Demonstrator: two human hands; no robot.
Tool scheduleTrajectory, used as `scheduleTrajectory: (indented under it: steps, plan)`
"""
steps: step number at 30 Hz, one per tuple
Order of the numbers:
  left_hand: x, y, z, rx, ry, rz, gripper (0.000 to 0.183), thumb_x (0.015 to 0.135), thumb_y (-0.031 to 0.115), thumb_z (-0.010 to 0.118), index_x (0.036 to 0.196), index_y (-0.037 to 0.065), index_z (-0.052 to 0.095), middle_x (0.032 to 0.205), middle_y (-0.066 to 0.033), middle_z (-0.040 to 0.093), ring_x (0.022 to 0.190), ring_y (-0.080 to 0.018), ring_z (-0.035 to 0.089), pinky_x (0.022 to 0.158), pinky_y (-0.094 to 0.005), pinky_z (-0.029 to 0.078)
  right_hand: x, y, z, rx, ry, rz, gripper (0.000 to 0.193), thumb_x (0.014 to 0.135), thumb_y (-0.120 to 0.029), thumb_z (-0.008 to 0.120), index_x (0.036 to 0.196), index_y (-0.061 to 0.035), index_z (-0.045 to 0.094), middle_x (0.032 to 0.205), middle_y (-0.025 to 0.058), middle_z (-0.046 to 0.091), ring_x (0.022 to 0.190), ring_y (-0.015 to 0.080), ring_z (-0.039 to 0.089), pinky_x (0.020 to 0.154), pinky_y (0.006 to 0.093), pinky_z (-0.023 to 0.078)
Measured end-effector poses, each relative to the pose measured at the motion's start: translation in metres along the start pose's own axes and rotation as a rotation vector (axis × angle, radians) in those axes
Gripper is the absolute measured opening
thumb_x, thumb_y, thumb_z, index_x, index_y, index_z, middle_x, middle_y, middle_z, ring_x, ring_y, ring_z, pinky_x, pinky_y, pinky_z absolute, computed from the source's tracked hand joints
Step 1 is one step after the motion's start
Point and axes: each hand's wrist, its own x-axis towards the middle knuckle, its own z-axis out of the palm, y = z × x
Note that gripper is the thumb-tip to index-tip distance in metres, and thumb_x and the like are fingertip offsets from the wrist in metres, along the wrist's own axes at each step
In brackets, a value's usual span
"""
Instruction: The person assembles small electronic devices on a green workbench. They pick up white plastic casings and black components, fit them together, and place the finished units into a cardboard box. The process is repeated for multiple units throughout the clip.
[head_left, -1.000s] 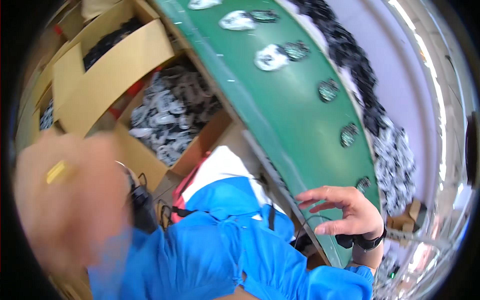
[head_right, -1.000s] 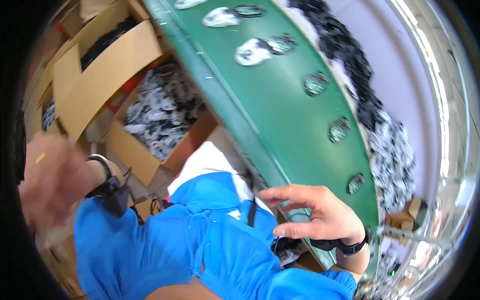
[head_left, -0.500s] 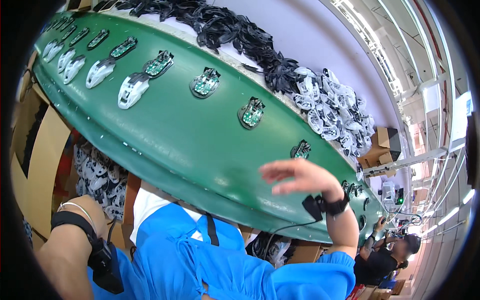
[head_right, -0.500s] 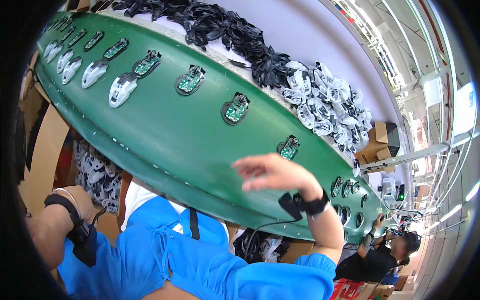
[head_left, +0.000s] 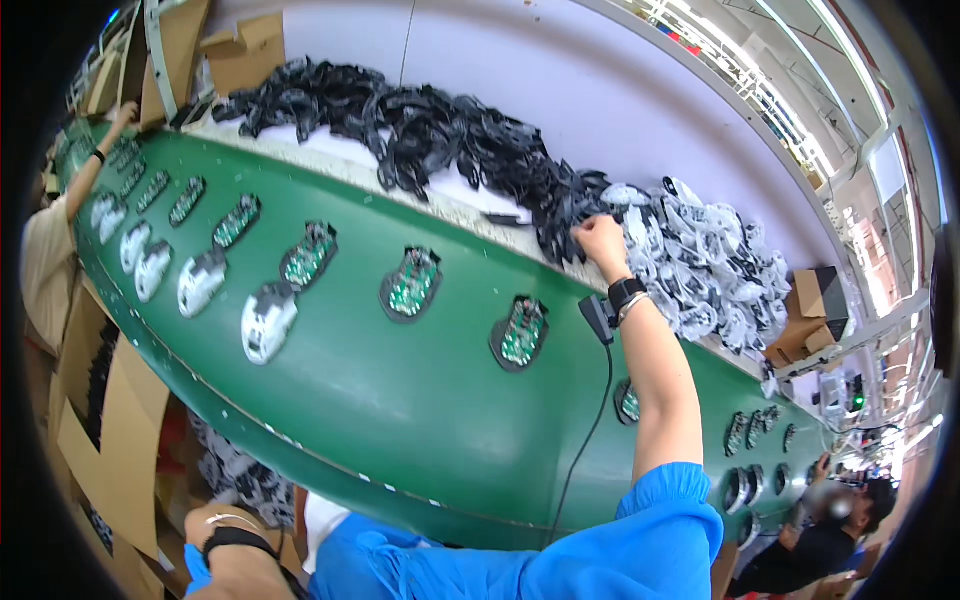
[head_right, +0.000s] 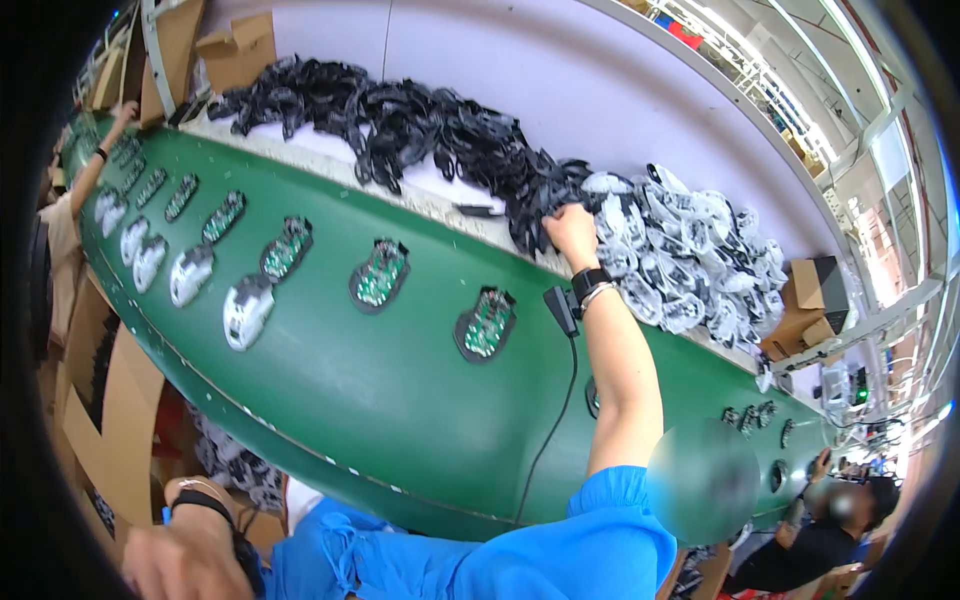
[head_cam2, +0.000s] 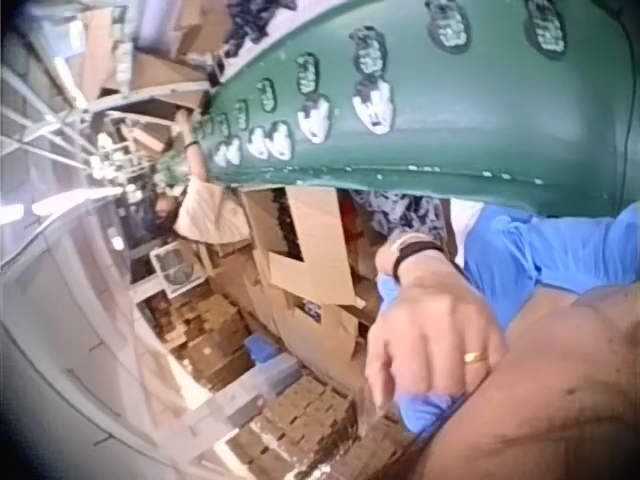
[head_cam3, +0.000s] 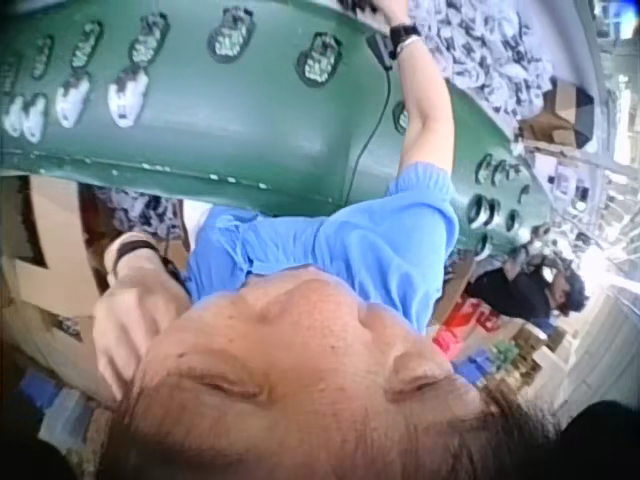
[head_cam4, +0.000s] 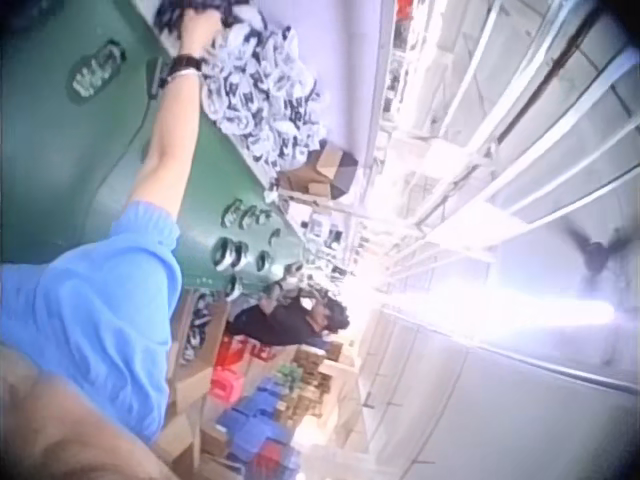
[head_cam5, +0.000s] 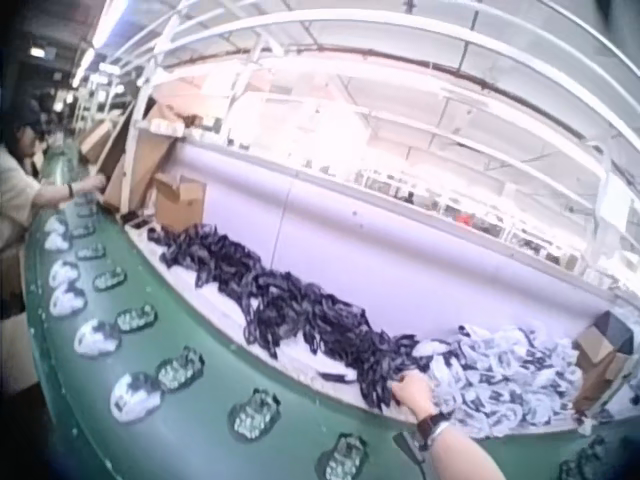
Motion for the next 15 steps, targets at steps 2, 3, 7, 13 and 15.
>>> scheduleTrajectory:
  steps: [2,3,7,13,15]
  plan:
    - [-0.004,-0.005,-0.012,-0.001,-0.03,-0.169,0.02,0.086,0.022,0.067,0.079,0.003,0.068,0.079,-0.0109,0.064,0.063,-0.0272,0.059,0.054,-0.0412,0.043,-0.002,-0.031,0.006,-0.092,-0.056,0.096,0.043,0.069,-0.036,0.074,0.095,-0.002,0.069,0.095,0.0207,0.068,0.09,0.0374,0.067,0.08,0.0452,0.053]
    - [-0.011,-0.008,-0.019,-0.009,-0.04,-0.249,0.023,0.086,0.025,0.067,0.079,0.003,0.068,0.079,-0.0108,0.064,0.063,-0.0279,0.059,0.054,-0.0433,0.042,-0.008,-0.047,0.003,-0.152,-0.096,0.129,0.041,0.069,-0.033,0.075,0.097,-0.0038,0.068,0.103,0.0207,0.067,0.096,0.0369,0.066,0.082,0.0454,0.053]
    - [-0.045,-0.026,-0.082,0.189,0.199,-0.516,0.014,0.084,0.003,0.064,0.071,0.002,0.059,0.069,-0.0065,0.06,0.062,-0.0166,0.055,0.064,-0.026,0.045,-0.001,-0.039,0.016,-0.191,-0.086,0.11,0.035,0.069,-0.027,0.075,0.094,-0.0036,0.069,0.1,0.0208,0.068,0.095,0.0367,0.066,0.081,0.0445,0.055]
    - [-0.054,-0.07,-0.186,1.142,0.798,-1.004,0.02,0.082,0.018,0.069,0.083,0.002,0.058,0.077,-0.0046,0.058,0.071,-0.0143,0.054,0.068,-0.0281,0.045,-0.001,0.018,0.006,0.2,0.103,0.091,0.021,0.078,-0.02,0.066,0.092,-0.0042,0.07,0.078,0.0174,0.07,0.079,0.032,0.069,0.069,0.0409,0.055]
    - [-0.055,-0.084,-0.21,1.5,0.719,-0.888,0.025,0.081,0.017,0.069,0.096,0.002,0.056,0.084,-0.0077,0.056,0.074,-0.0185,0.054,0.07,-0.0304,0.046,-0.02,0.0,-0.014,0.89,-0.099,0.257,0.015,0.083,-0.015,0.064,0.089,-0.0025,0.07,0.077,0.0102,0.07,0.071,0.0174,0.068,0.059,0.0287,0.052]
